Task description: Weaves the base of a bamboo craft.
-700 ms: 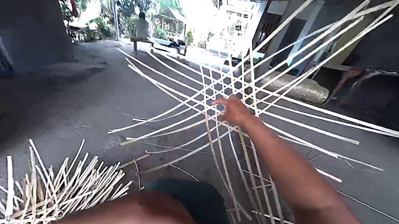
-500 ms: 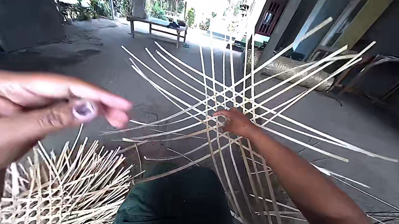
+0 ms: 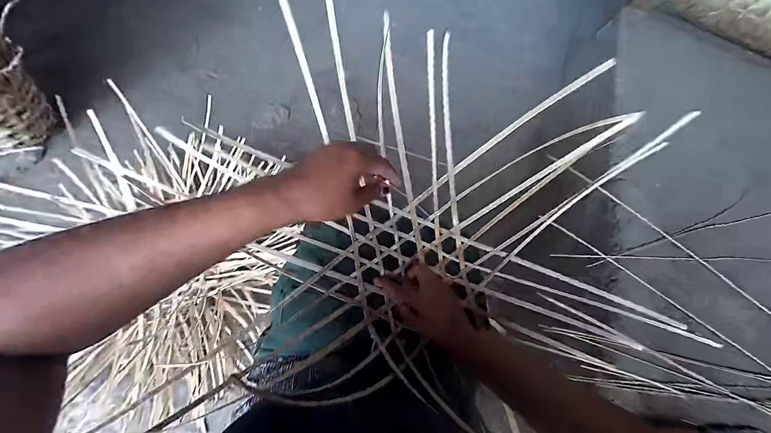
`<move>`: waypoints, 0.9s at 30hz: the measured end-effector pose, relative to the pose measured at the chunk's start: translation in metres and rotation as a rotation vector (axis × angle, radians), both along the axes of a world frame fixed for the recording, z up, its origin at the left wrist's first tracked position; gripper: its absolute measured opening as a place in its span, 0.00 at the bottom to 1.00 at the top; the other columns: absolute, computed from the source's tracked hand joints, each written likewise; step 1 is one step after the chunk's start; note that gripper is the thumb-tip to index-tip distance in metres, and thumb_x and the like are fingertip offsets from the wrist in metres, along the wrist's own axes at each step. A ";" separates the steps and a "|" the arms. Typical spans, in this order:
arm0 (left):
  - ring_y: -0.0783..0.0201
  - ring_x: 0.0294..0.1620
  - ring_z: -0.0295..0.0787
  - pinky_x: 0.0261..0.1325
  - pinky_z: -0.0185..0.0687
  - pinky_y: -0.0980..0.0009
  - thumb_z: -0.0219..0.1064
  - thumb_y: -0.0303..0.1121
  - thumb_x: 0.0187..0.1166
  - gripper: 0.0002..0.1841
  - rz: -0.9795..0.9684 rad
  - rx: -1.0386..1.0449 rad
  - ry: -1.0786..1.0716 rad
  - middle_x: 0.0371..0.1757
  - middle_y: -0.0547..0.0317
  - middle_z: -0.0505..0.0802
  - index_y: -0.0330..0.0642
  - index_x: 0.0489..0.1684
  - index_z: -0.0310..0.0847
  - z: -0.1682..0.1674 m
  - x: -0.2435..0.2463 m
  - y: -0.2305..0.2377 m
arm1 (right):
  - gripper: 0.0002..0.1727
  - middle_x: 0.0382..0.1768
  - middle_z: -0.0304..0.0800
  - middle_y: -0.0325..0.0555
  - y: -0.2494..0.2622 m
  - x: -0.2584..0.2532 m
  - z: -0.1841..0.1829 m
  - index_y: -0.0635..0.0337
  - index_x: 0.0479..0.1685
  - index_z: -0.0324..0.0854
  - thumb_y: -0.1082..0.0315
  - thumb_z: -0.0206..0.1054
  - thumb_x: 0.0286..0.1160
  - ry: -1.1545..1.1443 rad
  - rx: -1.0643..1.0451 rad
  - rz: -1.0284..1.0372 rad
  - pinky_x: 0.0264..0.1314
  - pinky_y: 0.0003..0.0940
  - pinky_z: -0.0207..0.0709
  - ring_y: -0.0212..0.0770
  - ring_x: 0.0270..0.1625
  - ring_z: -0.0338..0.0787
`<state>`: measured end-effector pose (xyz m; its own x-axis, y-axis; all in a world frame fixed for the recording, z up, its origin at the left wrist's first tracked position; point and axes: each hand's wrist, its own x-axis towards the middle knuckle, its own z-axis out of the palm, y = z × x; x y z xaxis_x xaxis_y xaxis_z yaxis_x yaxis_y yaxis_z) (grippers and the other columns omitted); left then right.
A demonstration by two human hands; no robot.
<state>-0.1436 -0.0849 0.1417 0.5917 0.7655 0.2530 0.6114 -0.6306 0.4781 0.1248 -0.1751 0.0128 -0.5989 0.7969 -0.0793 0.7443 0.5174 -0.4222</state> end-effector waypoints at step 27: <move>0.33 0.92 0.50 0.88 0.36 0.28 0.68 0.56 0.73 0.49 0.502 0.154 0.116 0.88 0.37 0.67 0.36 0.92 0.53 -0.164 0.081 -0.029 | 0.20 0.52 0.90 0.54 0.076 0.015 -0.043 0.54 0.70 0.86 0.61 0.64 0.83 0.278 0.423 -0.355 0.56 0.55 0.82 0.53 0.53 0.90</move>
<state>-0.0626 -0.1142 -0.0224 0.1937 0.9205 0.3393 0.8990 -0.3050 0.3142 0.1394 -0.0989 -0.0300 -0.2443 0.8795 0.4084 0.7932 0.4236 -0.4375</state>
